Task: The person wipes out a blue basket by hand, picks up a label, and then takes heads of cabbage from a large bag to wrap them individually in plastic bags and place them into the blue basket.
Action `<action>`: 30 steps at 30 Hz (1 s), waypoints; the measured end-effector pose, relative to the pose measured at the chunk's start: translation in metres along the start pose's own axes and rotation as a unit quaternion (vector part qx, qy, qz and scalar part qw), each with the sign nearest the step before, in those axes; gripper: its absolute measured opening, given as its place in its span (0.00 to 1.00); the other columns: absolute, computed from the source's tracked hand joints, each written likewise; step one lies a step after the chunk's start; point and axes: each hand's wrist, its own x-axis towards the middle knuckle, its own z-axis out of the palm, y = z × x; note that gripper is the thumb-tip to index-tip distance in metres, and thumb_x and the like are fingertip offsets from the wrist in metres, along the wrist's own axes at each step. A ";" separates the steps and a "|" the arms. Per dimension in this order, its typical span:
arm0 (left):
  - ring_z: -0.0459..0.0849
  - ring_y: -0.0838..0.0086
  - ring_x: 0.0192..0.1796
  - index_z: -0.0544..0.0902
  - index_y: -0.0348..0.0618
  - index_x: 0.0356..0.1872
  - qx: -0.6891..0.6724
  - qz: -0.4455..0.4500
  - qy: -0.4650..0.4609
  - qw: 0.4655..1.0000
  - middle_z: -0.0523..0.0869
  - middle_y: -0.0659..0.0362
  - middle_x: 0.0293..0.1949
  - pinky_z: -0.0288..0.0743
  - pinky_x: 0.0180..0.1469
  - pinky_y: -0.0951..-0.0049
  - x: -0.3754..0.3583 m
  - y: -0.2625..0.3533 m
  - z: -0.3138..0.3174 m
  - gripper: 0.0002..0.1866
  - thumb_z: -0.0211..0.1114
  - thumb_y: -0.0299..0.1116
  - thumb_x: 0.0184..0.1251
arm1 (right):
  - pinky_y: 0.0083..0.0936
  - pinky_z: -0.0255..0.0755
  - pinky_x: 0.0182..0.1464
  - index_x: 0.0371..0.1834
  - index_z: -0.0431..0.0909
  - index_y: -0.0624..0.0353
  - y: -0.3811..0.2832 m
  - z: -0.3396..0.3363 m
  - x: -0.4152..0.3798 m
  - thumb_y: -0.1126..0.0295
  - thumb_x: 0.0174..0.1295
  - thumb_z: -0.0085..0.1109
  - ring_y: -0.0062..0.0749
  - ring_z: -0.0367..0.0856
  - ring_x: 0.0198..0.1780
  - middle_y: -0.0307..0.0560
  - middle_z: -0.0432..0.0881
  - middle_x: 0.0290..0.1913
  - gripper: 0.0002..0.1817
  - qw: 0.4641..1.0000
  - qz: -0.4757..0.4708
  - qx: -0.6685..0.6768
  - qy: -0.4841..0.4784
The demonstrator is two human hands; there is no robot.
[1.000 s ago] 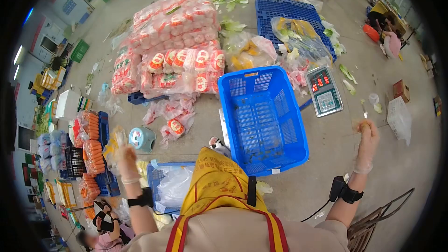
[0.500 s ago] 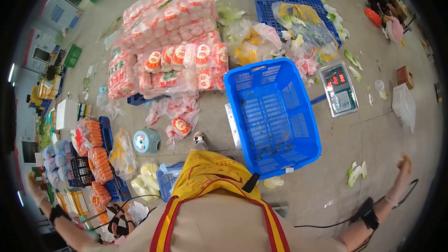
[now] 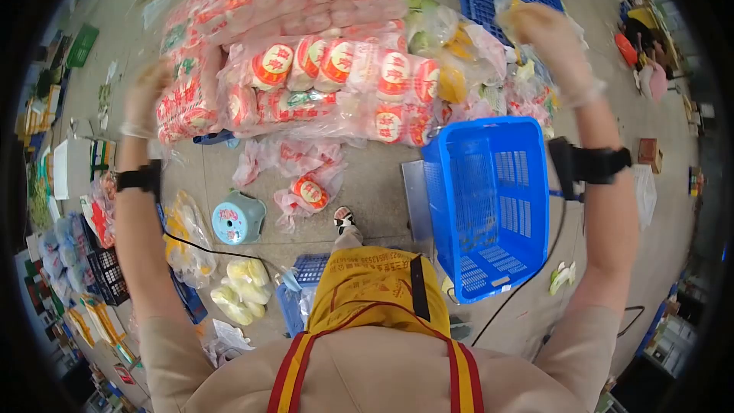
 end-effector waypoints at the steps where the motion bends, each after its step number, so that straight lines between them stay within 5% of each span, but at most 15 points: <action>1: 0.77 0.82 0.35 0.80 0.38 0.52 -0.027 -0.011 -0.037 0.999 0.83 0.63 0.35 0.71 0.38 0.82 0.008 -0.035 0.018 0.20 0.61 0.38 0.63 | 0.20 0.70 0.43 0.44 0.80 0.63 -0.014 0.037 0.017 0.66 0.62 0.50 0.22 0.76 0.34 0.40 0.80 0.35 0.15 0.997 0.020 0.007 -0.078; 7: 0.78 0.82 0.31 0.80 0.37 0.50 -0.096 -0.148 -0.043 0.983 0.83 0.63 0.31 0.71 0.35 0.82 -0.037 -0.175 0.051 0.19 0.62 0.41 0.65 | 0.28 0.74 0.40 0.38 0.82 0.62 -0.011 0.221 0.050 0.58 0.59 0.53 0.33 0.81 0.34 0.52 0.83 0.31 0.18 0.979 -0.009 0.006 -0.203; 9: 0.76 0.82 0.28 0.82 0.40 0.43 -0.101 -0.257 -0.015 0.961 0.81 0.64 0.28 0.68 0.30 0.82 -0.060 -0.213 0.062 0.16 0.60 0.42 0.65 | 0.25 0.73 0.38 0.37 0.83 0.62 0.003 0.274 0.046 0.61 0.60 0.54 0.27 0.80 0.33 0.47 0.83 0.31 0.15 0.962 0.056 0.042 -0.262; 11: 0.74 0.82 0.25 0.81 0.42 0.37 -0.026 -0.199 -0.054 0.978 0.81 0.64 0.26 0.65 0.26 0.81 -0.086 -0.319 0.074 0.14 0.58 0.43 0.65 | 0.25 0.73 0.37 0.39 0.82 0.63 0.028 0.327 0.035 0.63 0.59 0.55 0.28 0.80 0.32 0.47 0.83 0.31 0.15 0.951 0.052 0.093 -0.291; 13: 0.79 0.80 0.28 0.78 0.52 0.32 -0.135 -0.374 -0.012 0.918 0.81 0.66 0.29 0.65 0.26 0.78 -0.118 -0.353 0.096 0.08 0.57 0.42 0.64 | 0.24 0.73 0.35 0.39 0.82 0.63 0.082 0.399 0.021 0.64 0.59 0.55 0.27 0.79 0.31 0.45 0.83 0.30 0.14 0.942 -0.006 0.064 -0.330; 15: 0.80 0.79 0.28 0.79 0.53 0.33 -0.131 -0.442 0.002 0.888 0.81 0.66 0.29 0.66 0.25 0.76 -0.157 -0.380 0.122 0.08 0.58 0.42 0.63 | 0.24 0.72 0.34 0.39 0.82 0.63 0.117 0.449 0.002 0.65 0.58 0.55 0.26 0.78 0.29 0.43 0.82 0.29 0.13 0.925 -0.063 0.040 -0.372; 17: 0.80 0.79 0.29 0.79 0.52 0.34 -0.116 -0.486 0.010 0.866 0.82 0.67 0.29 0.67 0.27 0.77 -0.186 -0.395 0.150 0.08 0.59 0.43 0.63 | 0.20 0.68 0.28 0.34 0.82 0.62 0.135 0.489 -0.028 0.67 0.57 0.55 0.21 0.74 0.25 0.36 0.80 0.26 0.10 0.857 0.224 0.282 -0.369; 18: 0.80 0.78 0.30 0.79 0.52 0.35 -0.108 -0.520 0.017 0.847 0.82 0.67 0.30 0.67 0.28 0.77 -0.197 -0.400 0.166 0.09 0.59 0.44 0.62 | 0.26 0.72 0.33 0.31 0.82 0.61 0.138 0.502 -0.039 0.70 0.53 0.57 0.30 0.80 0.28 0.45 0.82 0.27 0.08 0.813 0.285 0.357 -0.360; 21: 0.81 0.78 0.32 0.80 0.51 0.40 -0.112 -0.540 0.035 0.833 0.83 0.66 0.33 0.69 0.32 0.77 -0.209 -0.419 0.211 0.12 0.60 0.45 0.62 | 0.25 0.71 0.31 0.28 0.81 0.62 0.181 0.569 -0.072 0.75 0.51 0.58 0.28 0.79 0.27 0.43 0.80 0.24 0.04 0.790 0.273 0.307 -0.455; 22: 0.81 0.78 0.36 0.79 0.50 0.47 -0.122 -0.556 0.041 0.821 0.83 0.66 0.35 0.70 0.37 0.76 -0.210 -0.431 0.225 0.16 0.61 0.45 0.62 | 0.28 0.72 0.30 0.25 0.77 0.64 0.207 0.599 -0.090 0.75 0.48 0.58 0.31 0.79 0.27 0.46 0.78 0.23 0.04 0.819 0.219 0.203 -0.490; 25: 0.81 0.78 0.42 0.76 0.48 0.54 -0.159 -0.526 -0.006 0.836 0.83 0.66 0.40 0.70 0.42 0.76 -0.203 -0.460 0.260 0.21 0.62 0.44 0.62 | 0.32 0.72 0.31 0.24 0.74 0.64 0.209 0.608 -0.115 0.74 0.48 0.56 0.37 0.80 0.28 0.53 0.77 0.23 0.04 0.764 0.353 0.337 -0.422; 26: 0.81 0.78 0.42 0.76 0.48 0.54 -0.157 -0.532 -0.009 0.832 0.83 0.66 0.40 0.70 0.42 0.76 -0.198 -0.470 0.272 0.21 0.62 0.44 0.62 | 0.29 0.71 0.32 0.26 0.74 0.62 0.241 0.643 -0.136 0.72 0.48 0.56 0.35 0.78 0.27 0.50 0.77 0.24 0.05 0.820 0.255 0.193 -0.474; 30: 0.78 0.80 0.47 0.74 0.46 0.58 -0.248 -0.526 0.036 0.813 0.81 0.66 0.46 0.68 0.47 0.77 -0.191 -0.534 0.321 0.24 0.63 0.42 0.62 | 0.26 0.70 0.34 0.34 0.77 0.61 0.242 0.678 -0.144 0.70 0.53 0.56 0.29 0.78 0.29 0.45 0.80 0.28 0.08 0.757 0.352 0.202 -0.512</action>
